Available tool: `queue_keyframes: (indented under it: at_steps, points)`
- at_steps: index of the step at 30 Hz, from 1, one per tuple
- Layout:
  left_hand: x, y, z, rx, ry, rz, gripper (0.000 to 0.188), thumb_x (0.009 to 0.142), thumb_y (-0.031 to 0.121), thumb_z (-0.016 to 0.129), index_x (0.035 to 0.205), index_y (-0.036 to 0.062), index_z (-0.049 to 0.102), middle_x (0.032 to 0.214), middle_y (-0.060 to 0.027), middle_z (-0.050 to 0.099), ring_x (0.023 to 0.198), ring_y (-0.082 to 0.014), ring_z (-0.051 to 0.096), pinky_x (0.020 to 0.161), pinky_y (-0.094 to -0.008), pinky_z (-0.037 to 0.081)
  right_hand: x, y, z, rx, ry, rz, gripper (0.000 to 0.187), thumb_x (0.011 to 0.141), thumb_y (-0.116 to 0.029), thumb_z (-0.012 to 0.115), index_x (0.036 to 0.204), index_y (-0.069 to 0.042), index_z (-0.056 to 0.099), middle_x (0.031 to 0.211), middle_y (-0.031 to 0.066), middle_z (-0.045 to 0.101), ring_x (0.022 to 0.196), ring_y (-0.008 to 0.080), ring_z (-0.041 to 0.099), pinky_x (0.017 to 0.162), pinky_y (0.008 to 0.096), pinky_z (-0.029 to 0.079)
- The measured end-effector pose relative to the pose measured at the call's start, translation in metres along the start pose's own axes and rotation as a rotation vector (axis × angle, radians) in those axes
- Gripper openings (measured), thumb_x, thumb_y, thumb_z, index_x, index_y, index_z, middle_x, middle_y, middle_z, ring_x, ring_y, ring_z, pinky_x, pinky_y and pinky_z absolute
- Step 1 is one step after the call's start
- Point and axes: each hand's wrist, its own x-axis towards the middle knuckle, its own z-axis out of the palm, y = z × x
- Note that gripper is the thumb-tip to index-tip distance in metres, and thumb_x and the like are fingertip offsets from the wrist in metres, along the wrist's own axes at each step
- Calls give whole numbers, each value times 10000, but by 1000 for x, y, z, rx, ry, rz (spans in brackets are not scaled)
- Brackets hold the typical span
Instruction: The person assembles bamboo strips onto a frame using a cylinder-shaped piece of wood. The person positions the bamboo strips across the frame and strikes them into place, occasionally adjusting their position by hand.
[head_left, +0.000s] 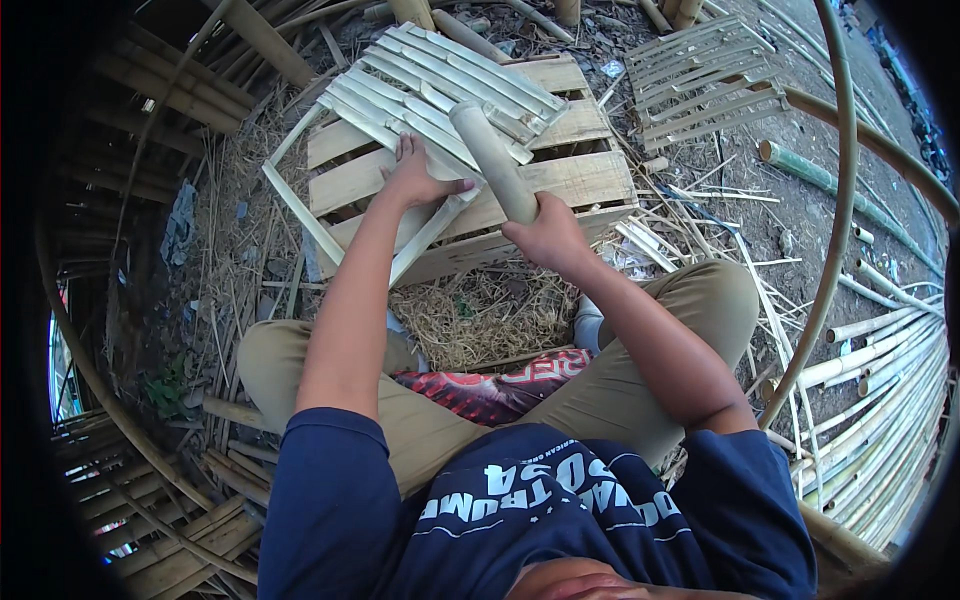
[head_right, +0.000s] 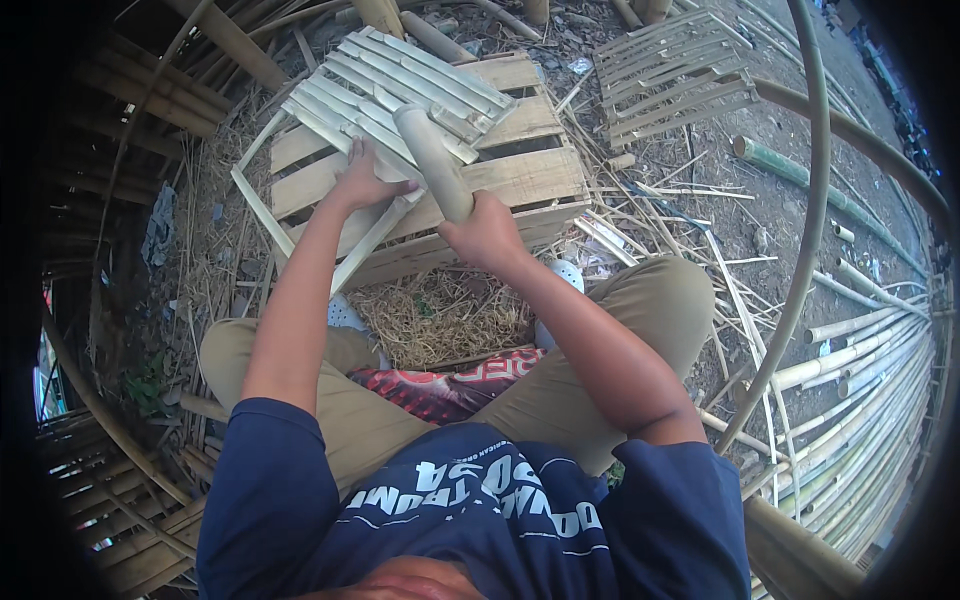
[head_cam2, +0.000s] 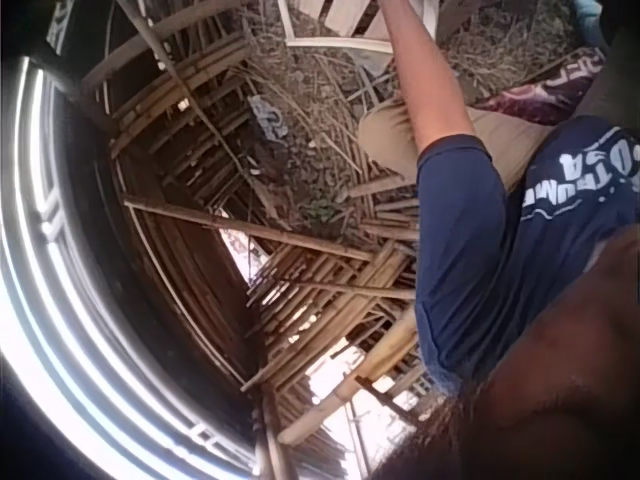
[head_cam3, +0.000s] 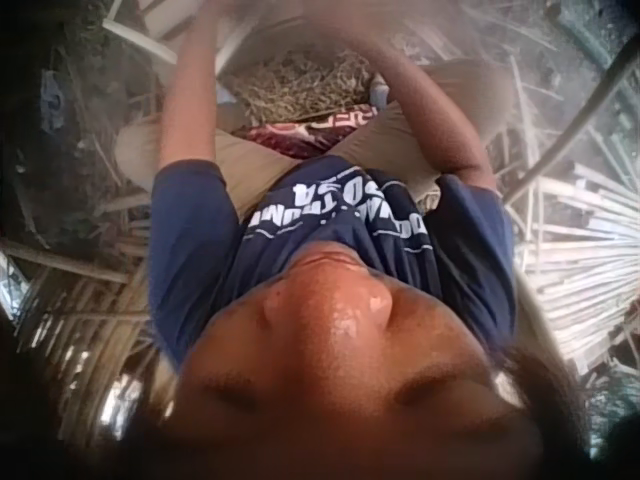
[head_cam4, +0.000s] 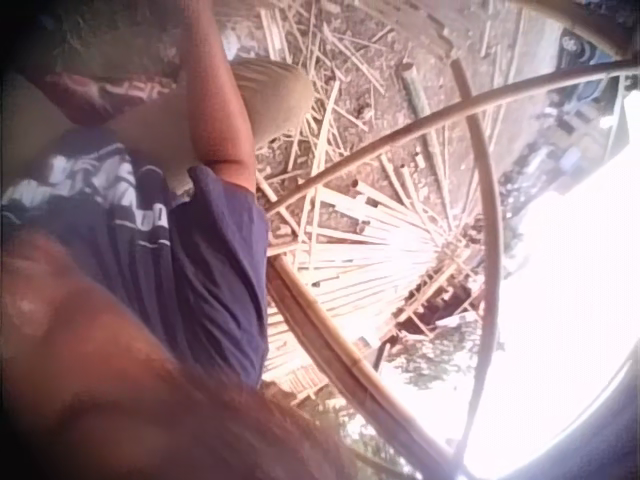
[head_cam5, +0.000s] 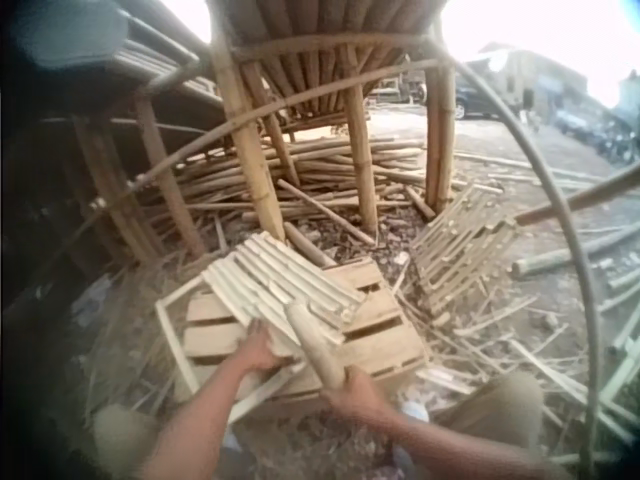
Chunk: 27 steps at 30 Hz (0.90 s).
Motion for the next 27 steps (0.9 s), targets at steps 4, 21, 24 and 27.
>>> queue_keyframes:
  at_steps: [4,21,24,27]
  points:
    - [-14,-44,8,-397,15,143,1536,603,797,799,1625,-5,-22,1723,-174,18,1596,-311,20,1241,-649,47,-16,2,6,-223,-65,-69,542,758,-262,781,1123,101,611,1024,300,711,1016,434,698,925,467,539]
    - [-100,-43,58,84,167,219,1030,927,481,677,1600,-65,122,1695,-238,126,1592,-338,60,1255,-615,26,-36,11,-16,-630,78,-264,488,773,-288,794,1030,73,591,929,311,703,900,479,699,817,534,554]
    - [-97,-44,63,119,192,237,958,952,464,642,1596,-63,167,1689,-241,150,1590,-339,79,1264,-594,45,-44,8,-14,-567,108,-250,484,772,-292,798,1029,67,599,936,310,706,902,477,700,818,536,553]
    - [-96,-43,63,97,195,237,942,951,443,646,1597,-56,176,1688,-238,161,1590,-331,91,1275,-556,66,-45,16,-16,-673,-25,-191,491,769,-291,800,1042,64,597,949,311,706,905,479,699,819,533,554]
